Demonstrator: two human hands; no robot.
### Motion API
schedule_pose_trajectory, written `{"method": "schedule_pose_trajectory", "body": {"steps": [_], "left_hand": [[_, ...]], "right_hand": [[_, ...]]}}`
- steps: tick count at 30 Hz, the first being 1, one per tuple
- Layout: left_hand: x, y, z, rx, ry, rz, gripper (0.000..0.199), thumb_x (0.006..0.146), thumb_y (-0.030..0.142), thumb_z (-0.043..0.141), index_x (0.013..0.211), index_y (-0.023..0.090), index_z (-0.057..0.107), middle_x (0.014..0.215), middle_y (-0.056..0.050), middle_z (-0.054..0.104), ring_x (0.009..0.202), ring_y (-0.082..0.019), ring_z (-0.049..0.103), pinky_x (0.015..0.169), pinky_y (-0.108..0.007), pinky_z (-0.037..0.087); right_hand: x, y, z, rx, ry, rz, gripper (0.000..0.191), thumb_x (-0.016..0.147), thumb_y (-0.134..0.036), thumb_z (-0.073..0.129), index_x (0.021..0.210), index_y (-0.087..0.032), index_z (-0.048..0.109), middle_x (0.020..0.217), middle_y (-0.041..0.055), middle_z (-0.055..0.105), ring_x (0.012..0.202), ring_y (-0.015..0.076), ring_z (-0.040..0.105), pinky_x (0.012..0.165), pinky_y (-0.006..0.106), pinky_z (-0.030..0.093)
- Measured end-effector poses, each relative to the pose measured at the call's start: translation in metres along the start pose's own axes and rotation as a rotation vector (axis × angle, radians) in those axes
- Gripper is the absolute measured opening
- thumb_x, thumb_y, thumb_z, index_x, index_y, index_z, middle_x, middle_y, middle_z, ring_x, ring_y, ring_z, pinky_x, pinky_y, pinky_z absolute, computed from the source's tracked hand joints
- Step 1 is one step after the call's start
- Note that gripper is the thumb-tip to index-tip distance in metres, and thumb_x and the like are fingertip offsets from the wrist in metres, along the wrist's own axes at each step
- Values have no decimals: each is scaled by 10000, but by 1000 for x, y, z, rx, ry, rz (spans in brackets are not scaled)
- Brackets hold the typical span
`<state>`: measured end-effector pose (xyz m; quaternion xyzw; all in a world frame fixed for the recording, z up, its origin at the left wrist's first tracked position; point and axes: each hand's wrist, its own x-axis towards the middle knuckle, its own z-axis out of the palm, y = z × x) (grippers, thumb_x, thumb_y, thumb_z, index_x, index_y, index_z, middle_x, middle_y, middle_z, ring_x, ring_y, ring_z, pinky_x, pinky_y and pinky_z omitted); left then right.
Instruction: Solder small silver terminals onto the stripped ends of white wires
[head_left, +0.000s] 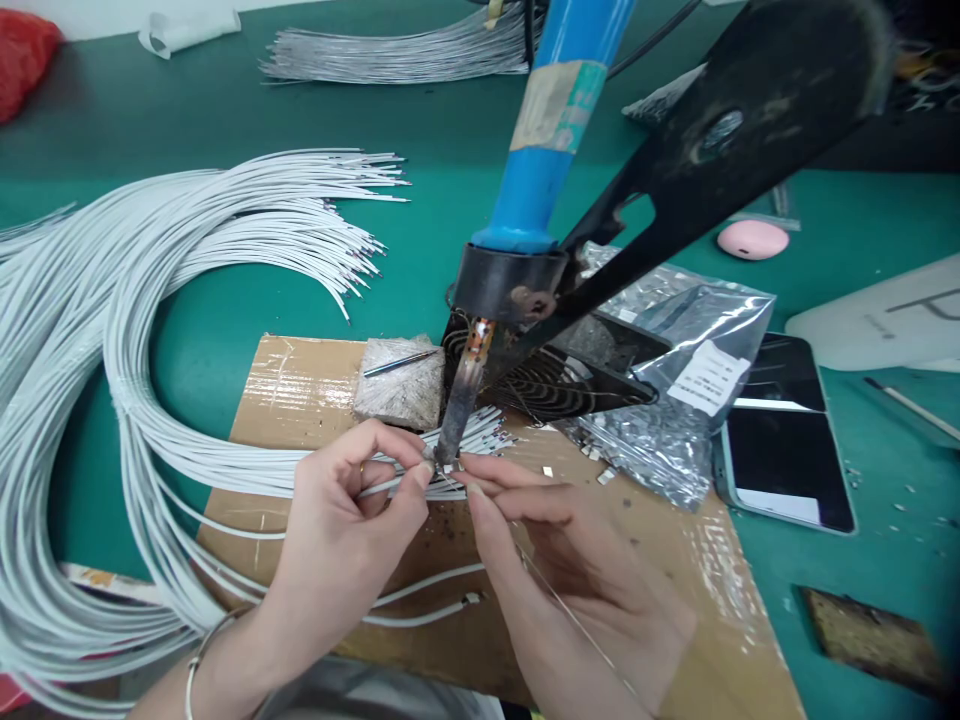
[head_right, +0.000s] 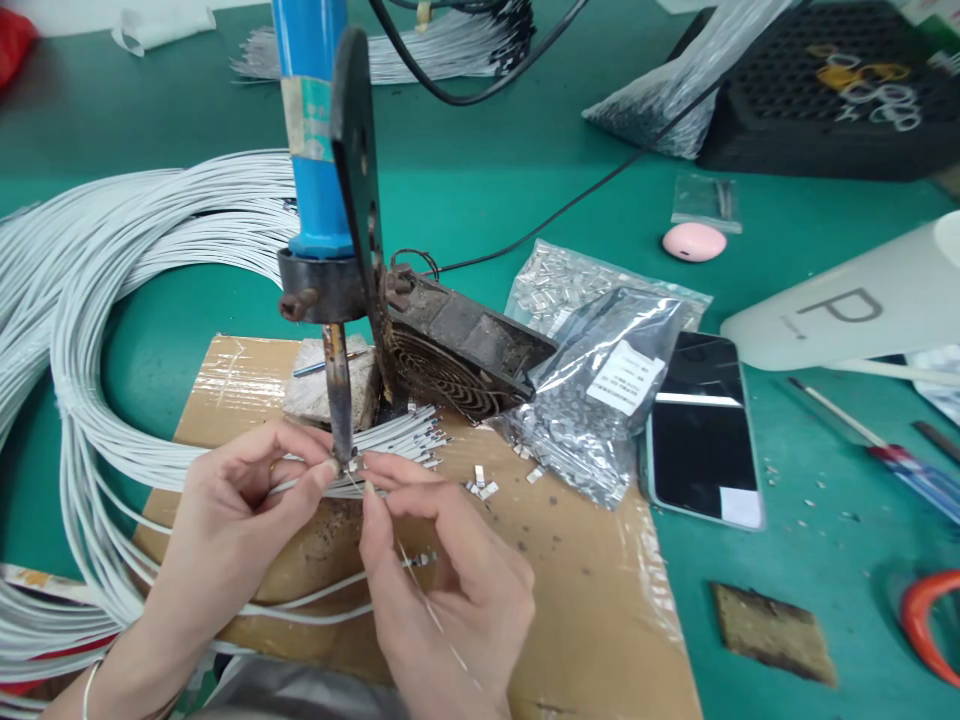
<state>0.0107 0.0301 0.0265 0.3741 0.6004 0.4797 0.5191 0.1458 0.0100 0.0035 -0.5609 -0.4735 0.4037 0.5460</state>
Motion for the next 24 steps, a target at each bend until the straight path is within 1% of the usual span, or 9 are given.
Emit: {"method": "schedule_pose_trajectory", "body": {"steps": [2,4,7,11,19,24], "left_hand": [[0,-1,-1,3,2,-2,136,841,126,746,724,154,682,843,-21,729,502,-35,473,430,-118,308],[0,-2,-2,5,-4,-3,138,852,130,740,730,152,682,844,-19,725,506,-31,473,436,-110,312],[1,-3,-2,3,-14,5,142,859,121,730,730,150,678,829,-8,717,492,-16,432,430,-97,287],[1,-4,-1,-10,-14,11,140,854,113,730,729,147,678,834,-4,723,469,0,400,417,-85,261],[-2,-3,-4,5,-9,33,135,848,114,740,727,147,687,822,1,721,503,-9,486,445,-64,323],[0,-5,-3,14,1,41,129,838,108,744,727,146,690,836,-9,733,498,-9,471,435,-65,322]], "right_hand": [[0,0,0,-1,-9,-8,145,912,-159,761,832,-269,712,1058,14,817,936,195,775,890,334,621],[0,1,0,6,-16,-27,147,911,-148,759,833,-264,712,1056,7,817,954,183,777,891,306,617],[1,3,0,5,-5,-44,152,902,-141,766,819,-253,706,1036,-6,820,953,164,782,880,267,611],[2,4,1,-1,12,-62,143,896,-154,775,804,-243,710,1007,-2,820,933,164,786,846,256,609],[2,5,0,-6,12,-101,144,892,-138,771,822,-250,714,1008,-13,819,909,148,783,850,238,612],[3,6,0,-40,-1,-118,128,889,-143,770,820,-235,716,1007,-3,825,900,153,794,849,244,621]]}}
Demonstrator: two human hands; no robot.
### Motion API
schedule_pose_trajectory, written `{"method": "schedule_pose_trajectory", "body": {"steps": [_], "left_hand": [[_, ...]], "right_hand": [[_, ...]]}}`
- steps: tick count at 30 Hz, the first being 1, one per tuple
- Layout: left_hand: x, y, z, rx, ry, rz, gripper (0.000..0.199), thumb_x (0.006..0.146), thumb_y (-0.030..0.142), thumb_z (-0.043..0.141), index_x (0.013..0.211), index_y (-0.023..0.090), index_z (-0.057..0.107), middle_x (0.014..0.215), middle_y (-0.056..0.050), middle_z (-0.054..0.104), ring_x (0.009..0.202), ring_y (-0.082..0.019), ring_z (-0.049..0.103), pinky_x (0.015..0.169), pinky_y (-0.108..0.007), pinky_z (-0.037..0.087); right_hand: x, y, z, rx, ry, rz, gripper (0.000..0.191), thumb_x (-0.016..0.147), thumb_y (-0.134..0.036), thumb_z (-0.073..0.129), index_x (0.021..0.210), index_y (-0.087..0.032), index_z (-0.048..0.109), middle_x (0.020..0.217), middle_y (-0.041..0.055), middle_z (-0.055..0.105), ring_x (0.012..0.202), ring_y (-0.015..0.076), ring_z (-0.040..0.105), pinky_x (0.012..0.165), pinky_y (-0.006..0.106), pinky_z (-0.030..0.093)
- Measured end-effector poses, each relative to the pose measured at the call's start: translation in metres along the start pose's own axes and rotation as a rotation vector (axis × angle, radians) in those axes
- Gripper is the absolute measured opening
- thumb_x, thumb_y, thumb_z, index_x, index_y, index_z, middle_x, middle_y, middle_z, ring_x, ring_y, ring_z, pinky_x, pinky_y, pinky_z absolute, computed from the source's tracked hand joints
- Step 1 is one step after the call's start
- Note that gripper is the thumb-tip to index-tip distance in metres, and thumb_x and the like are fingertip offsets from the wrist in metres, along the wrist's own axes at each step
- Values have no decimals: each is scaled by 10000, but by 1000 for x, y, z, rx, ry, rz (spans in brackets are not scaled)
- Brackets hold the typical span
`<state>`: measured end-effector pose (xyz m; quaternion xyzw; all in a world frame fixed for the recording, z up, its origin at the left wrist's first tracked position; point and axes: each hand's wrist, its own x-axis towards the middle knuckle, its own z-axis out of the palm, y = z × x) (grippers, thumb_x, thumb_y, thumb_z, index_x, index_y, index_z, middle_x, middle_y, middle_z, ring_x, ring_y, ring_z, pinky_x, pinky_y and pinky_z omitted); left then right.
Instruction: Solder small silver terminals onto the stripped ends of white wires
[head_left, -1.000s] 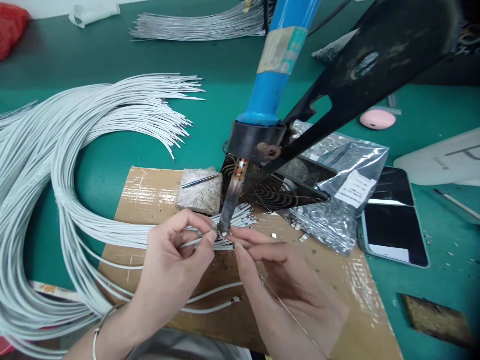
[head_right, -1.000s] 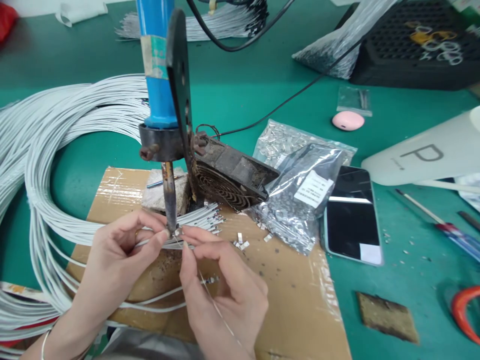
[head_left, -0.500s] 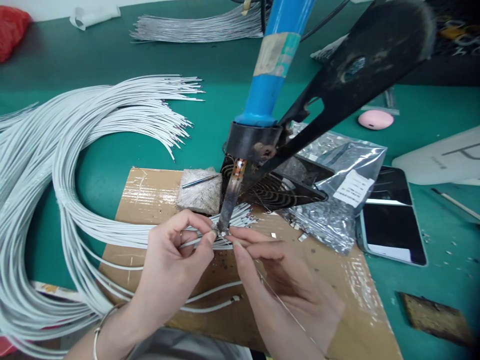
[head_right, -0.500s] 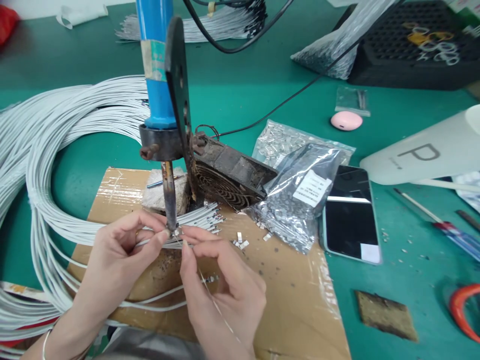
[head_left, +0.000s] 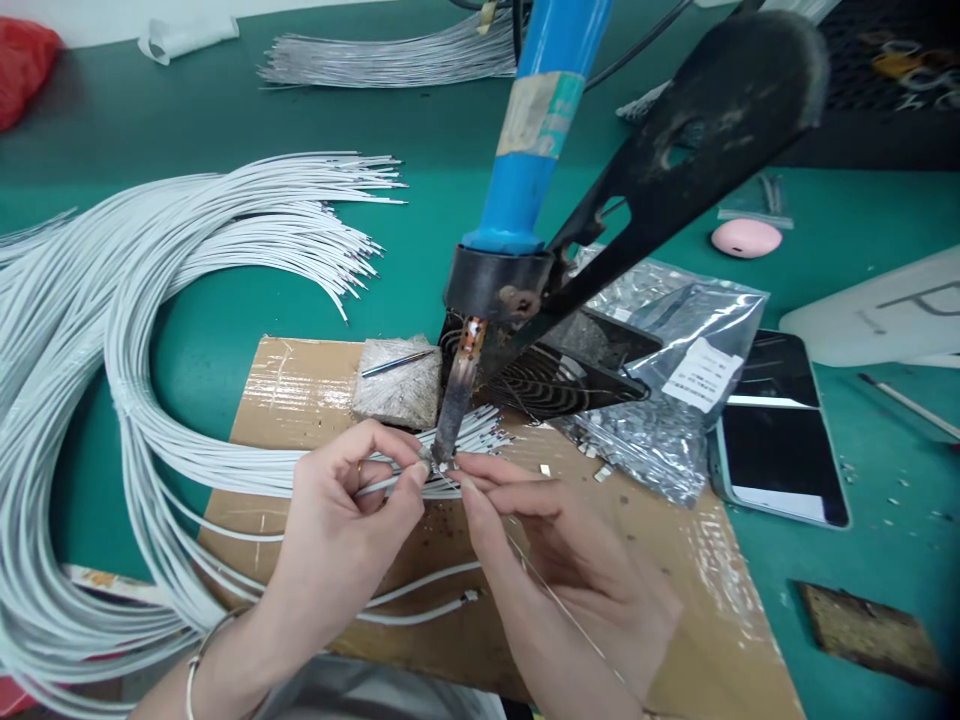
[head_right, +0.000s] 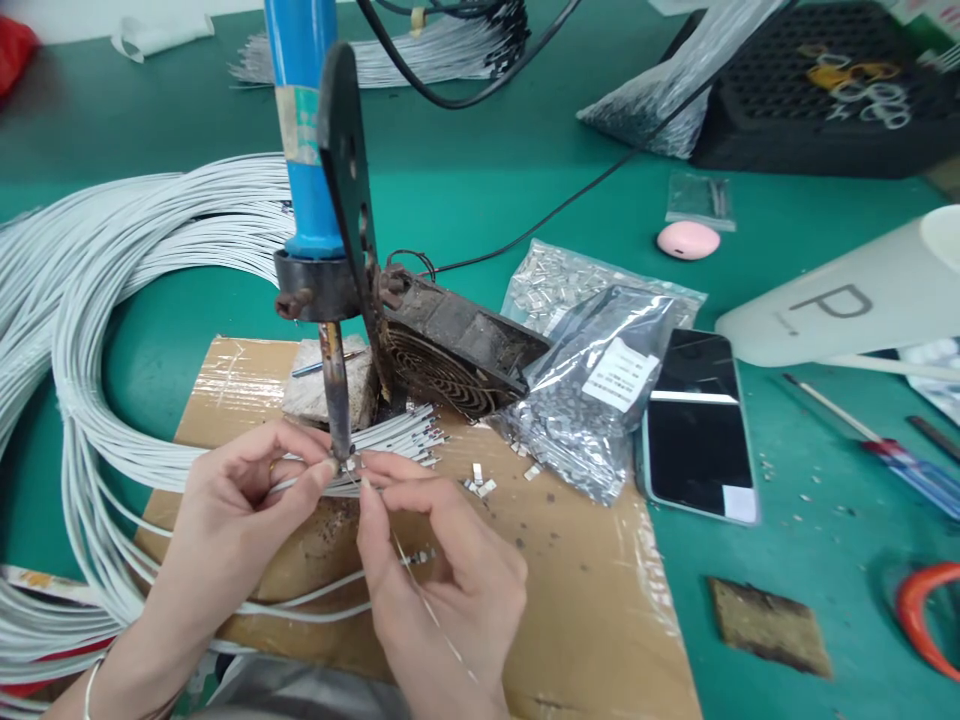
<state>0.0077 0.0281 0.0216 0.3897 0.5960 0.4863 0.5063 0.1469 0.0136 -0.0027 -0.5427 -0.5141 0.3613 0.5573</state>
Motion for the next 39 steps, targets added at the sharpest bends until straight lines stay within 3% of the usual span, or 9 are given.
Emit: {"method": "schedule_pose_trajectory", "body": {"steps": [6,18,25,33,39], "left_hand": [[1,3,2,0,10,-4,121,826,112,751,725,141,690,838,-11,734,506,-10,488,442,-60,333],[3,5,2,2,-3,-35,119,770,101,760,696,138,674,785,-1,709,455,8,382,405,-64,258],[1,10,2,23,-1,-48,110,762,103,761,694,130,679,799,-22,721,497,-17,482,433,-68,323],[3,7,3,26,-21,-31,118,780,102,747,702,143,669,758,9,683,454,-2,313,390,-91,208],[-2,2,1,28,-34,-2,131,856,129,729,740,150,672,837,-15,711,490,-21,415,422,-107,276]], "right_hand": [[-1,1,2,25,15,-8,139,892,-131,769,828,-243,715,996,-23,817,918,134,786,856,223,612],[-2,1,1,-14,25,-15,126,885,-146,782,830,-241,720,1008,-7,821,864,142,781,789,233,615],[-2,-2,3,-32,57,-11,125,879,-151,792,830,-246,727,987,-17,823,841,129,777,786,214,613],[-3,2,2,-29,36,11,107,883,-163,785,827,-239,735,1002,7,828,868,153,790,775,220,628],[-1,1,4,-31,48,-30,118,871,-127,790,839,-232,748,984,4,826,838,144,783,782,231,625]]}}
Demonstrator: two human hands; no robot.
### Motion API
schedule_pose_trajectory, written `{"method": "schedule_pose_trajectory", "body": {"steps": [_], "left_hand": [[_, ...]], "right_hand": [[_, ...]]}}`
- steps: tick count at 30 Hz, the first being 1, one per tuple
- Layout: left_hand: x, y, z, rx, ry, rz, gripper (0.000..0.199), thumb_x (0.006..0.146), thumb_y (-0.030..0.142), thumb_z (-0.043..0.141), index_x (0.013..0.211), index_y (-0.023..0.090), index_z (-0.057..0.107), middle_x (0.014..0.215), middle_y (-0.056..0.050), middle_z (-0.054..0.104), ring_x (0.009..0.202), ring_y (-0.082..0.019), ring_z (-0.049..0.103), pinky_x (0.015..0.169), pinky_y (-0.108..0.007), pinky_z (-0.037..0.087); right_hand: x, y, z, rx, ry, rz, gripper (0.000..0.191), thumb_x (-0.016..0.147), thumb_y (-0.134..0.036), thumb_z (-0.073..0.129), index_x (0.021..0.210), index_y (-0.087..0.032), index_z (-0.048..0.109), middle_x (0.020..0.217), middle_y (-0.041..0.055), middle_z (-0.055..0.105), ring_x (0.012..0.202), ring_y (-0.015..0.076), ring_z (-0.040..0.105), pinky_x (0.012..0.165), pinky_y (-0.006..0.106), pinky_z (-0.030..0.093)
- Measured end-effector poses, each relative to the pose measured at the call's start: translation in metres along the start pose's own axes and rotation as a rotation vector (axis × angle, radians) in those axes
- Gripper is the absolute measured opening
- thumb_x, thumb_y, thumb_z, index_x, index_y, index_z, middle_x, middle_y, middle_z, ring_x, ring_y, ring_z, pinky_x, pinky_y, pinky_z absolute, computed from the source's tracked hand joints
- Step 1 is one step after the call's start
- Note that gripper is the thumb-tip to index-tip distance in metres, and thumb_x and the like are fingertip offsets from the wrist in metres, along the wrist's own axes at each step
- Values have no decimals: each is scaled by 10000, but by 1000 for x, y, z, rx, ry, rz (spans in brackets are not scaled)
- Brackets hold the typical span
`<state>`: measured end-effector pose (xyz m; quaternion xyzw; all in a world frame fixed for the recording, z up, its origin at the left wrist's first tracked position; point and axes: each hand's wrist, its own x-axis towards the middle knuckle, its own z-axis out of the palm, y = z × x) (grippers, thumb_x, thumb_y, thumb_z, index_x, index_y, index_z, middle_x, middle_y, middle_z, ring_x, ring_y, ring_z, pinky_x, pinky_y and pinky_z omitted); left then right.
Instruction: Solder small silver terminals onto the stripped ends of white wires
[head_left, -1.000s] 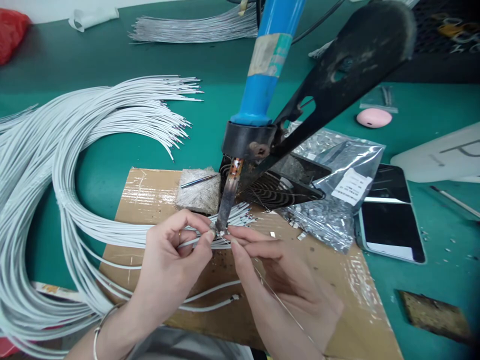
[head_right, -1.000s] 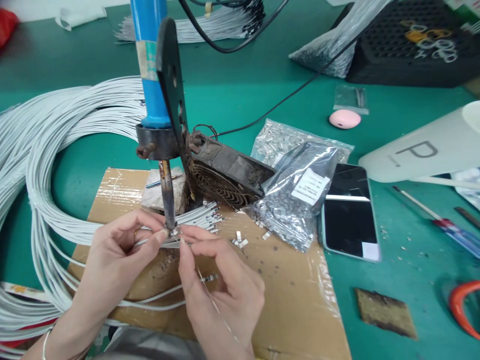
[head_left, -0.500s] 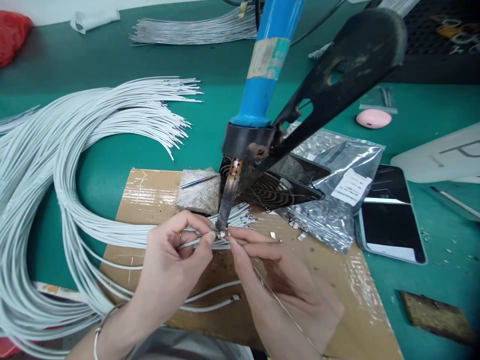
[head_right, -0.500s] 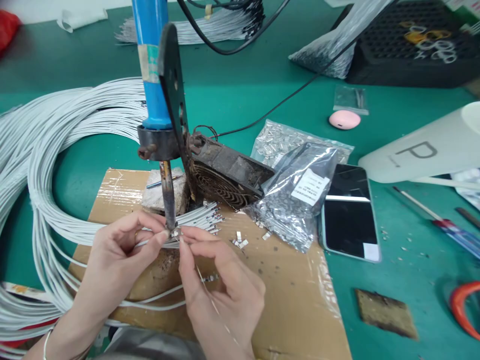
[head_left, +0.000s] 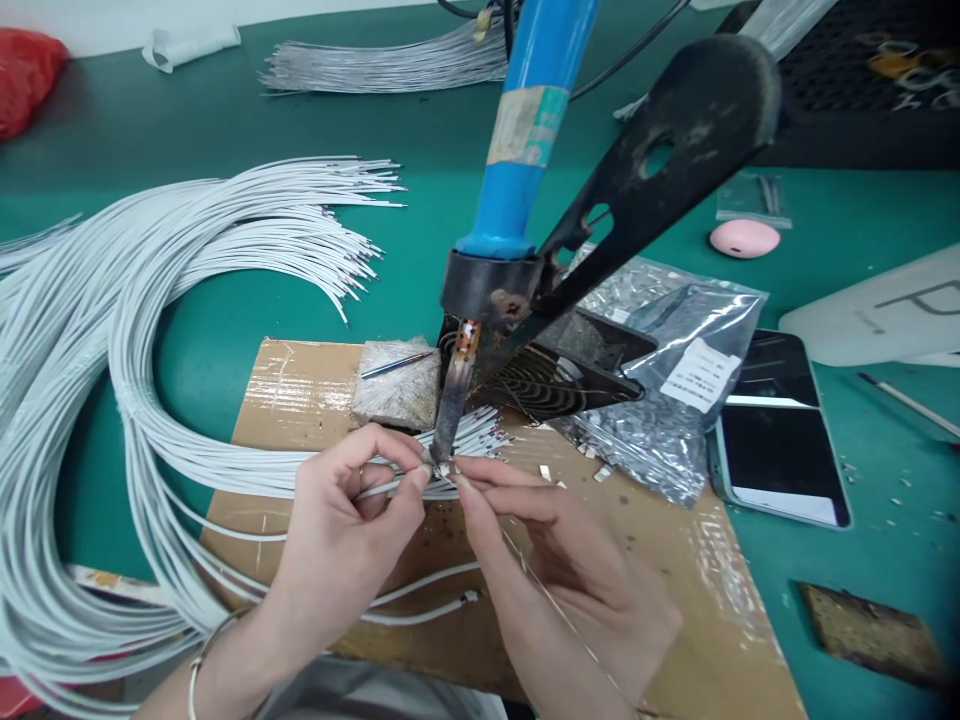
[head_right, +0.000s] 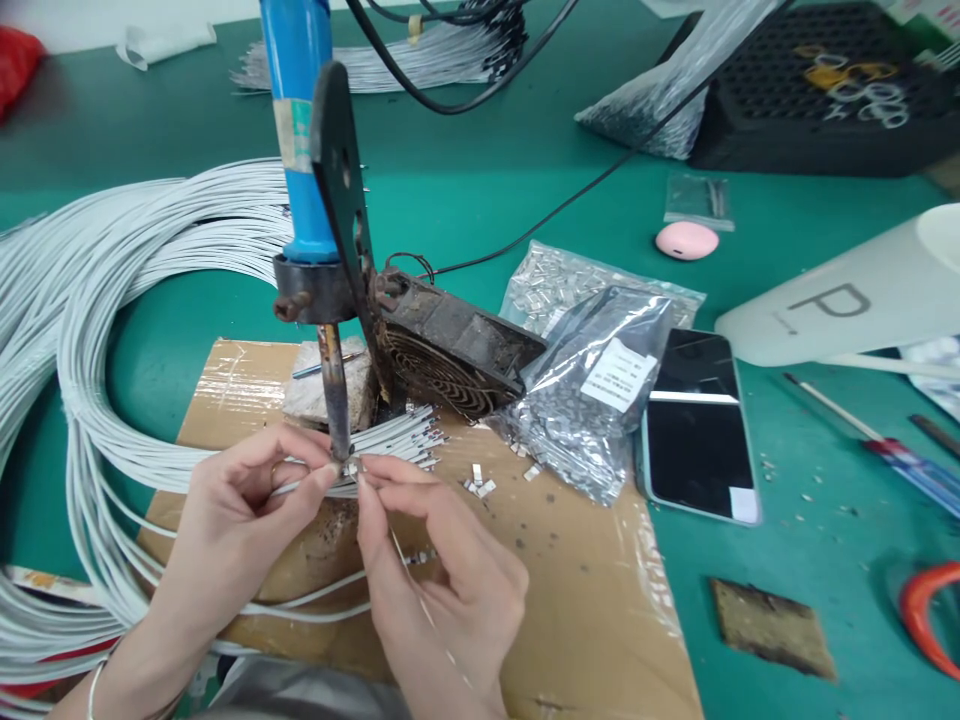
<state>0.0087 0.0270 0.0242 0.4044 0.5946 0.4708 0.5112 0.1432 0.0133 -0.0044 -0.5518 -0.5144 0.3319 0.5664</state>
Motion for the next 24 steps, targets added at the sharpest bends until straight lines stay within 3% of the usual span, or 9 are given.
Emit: {"method": "schedule_pose_trajectory", "body": {"steps": [7,12,17,24], "left_hand": [[-2,0,-2,8,-6,8,147,886,132,719,748,142,670,856,-19,707,507,-18,442,444,-101,281],[-1,0,-2,13,-3,8,145,891,126,717,754,139,669,873,-25,712,529,-23,473,464,-94,308],[-1,-1,-1,32,12,22,150,889,133,720,748,141,669,884,-31,718,526,-28,479,458,-103,313],[-1,-1,-3,41,5,25,144,894,141,720,757,145,675,896,-35,719,526,-34,484,455,-112,321]], "right_hand": [[-1,-3,-1,8,-4,9,123,877,-112,778,846,-229,757,975,16,826,842,174,786,779,286,639],[-1,1,-1,0,-10,-54,151,868,-89,779,885,-239,762,977,11,825,853,171,785,805,273,638],[0,3,-2,-88,-19,-147,175,852,-63,783,892,-232,757,950,4,830,776,161,790,740,244,650],[1,-3,0,-112,11,-134,164,864,-82,778,867,-243,747,919,-10,833,729,155,789,741,262,668]]}}
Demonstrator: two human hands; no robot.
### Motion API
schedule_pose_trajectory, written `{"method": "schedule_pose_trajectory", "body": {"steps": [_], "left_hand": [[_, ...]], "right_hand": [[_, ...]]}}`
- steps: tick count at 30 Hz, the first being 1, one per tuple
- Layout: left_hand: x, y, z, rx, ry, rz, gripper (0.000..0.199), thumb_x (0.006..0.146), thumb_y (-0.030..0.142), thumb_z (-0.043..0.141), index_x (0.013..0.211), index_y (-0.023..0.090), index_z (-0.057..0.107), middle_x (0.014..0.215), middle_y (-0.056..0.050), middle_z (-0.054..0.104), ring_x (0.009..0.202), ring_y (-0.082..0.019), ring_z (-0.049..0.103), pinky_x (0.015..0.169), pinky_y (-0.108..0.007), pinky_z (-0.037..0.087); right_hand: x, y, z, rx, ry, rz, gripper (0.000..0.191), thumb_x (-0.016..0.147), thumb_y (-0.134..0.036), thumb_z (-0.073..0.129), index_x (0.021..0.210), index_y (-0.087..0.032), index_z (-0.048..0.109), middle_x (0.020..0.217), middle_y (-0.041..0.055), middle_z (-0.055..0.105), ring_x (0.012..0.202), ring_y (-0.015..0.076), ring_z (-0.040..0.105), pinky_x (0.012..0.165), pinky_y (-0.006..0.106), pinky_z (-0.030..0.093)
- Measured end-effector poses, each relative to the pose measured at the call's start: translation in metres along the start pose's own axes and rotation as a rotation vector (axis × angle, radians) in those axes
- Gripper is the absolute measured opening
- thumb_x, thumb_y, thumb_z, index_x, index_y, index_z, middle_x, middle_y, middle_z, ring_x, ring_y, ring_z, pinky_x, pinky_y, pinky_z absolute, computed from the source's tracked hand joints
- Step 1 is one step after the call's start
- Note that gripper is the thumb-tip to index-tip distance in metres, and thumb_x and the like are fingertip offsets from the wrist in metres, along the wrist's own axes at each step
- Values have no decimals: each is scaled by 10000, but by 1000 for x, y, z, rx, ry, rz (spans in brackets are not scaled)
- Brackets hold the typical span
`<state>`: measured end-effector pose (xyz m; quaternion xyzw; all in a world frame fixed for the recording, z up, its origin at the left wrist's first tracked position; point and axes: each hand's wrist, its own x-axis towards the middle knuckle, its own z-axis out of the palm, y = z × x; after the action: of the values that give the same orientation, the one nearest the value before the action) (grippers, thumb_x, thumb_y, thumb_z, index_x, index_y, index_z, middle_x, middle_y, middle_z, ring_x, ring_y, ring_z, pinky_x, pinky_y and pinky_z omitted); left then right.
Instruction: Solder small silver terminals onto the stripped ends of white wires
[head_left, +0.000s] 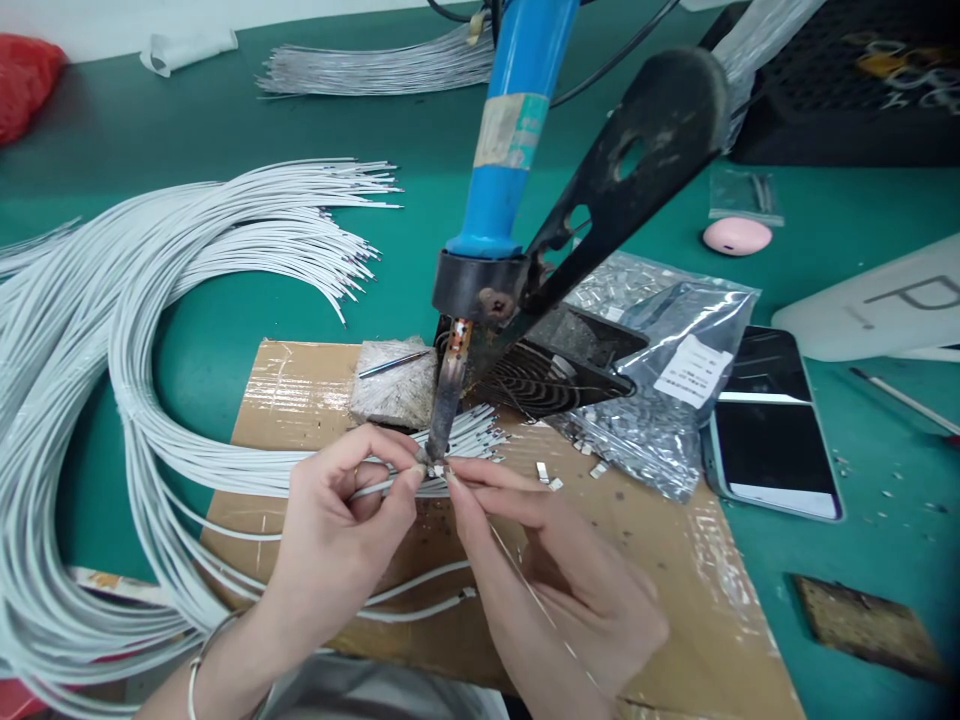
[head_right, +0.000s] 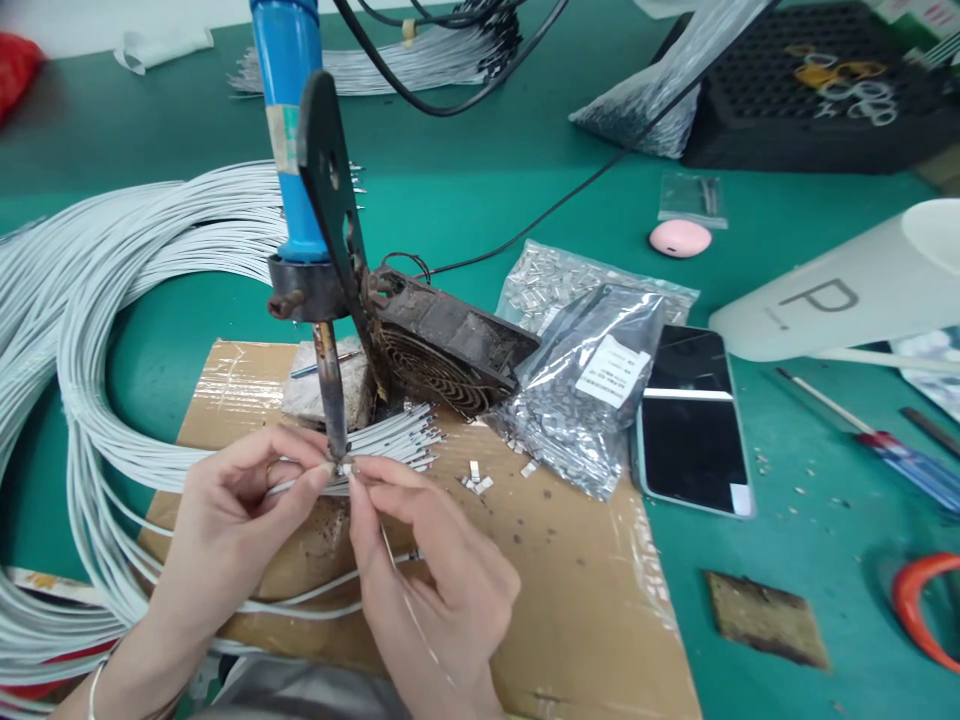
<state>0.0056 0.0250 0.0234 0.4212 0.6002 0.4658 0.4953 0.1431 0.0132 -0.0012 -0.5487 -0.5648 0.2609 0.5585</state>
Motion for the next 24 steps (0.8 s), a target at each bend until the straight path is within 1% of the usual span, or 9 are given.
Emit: {"method": "schedule_pose_trajectory", "body": {"steps": [4,7,11,15,18,21,24], "left_hand": [[1,1,-1,-2,-9,-9,145,892,141,723,755,145,675,867,-24,711,557,-40,515,478,-96,344],[2,2,0,0,-14,-16,139,872,129,734,747,142,674,858,-23,711,551,-37,513,473,-90,344],[1,2,0,-1,-15,-9,138,890,129,727,762,149,681,882,-18,710,561,-35,521,486,-90,361],[0,2,0,-14,-21,10,141,913,133,709,776,154,683,893,-20,712,533,-30,482,458,-101,324],[0,1,-1,-9,-22,9,146,908,132,713,767,153,678,890,-22,716,544,-34,494,466,-101,331],[1,1,0,1,-13,6,138,897,133,729,768,153,684,907,-22,722,555,-30,504,477,-90,334],[1,0,-1,-6,-8,8,134,899,133,725,771,154,690,898,-21,724,581,-38,536,500,-88,365]], "right_hand": [[-1,-1,3,45,-1,71,145,885,-94,760,846,-233,747,921,6,832,765,159,784,767,281,660],[-1,-1,4,41,7,91,134,885,-110,765,835,-234,750,925,1,832,752,150,776,769,281,657],[-1,-2,4,55,23,91,141,878,-100,774,852,-238,758,933,-3,830,769,146,775,771,272,649],[-1,-3,3,33,24,75,146,876,-108,783,866,-251,760,931,-21,829,749,136,772,760,260,645],[-1,-3,3,27,34,68,146,866,-110,791,864,-251,757,931,-27,831,741,136,776,745,252,646],[-1,-3,3,32,35,74,151,864,-102,788,863,-249,755,931,-15,831,741,149,779,722,260,645],[-1,-2,3,52,16,75,151,878,-92,766,860,-241,754,927,6,830,753,168,781,729,287,651]]}}
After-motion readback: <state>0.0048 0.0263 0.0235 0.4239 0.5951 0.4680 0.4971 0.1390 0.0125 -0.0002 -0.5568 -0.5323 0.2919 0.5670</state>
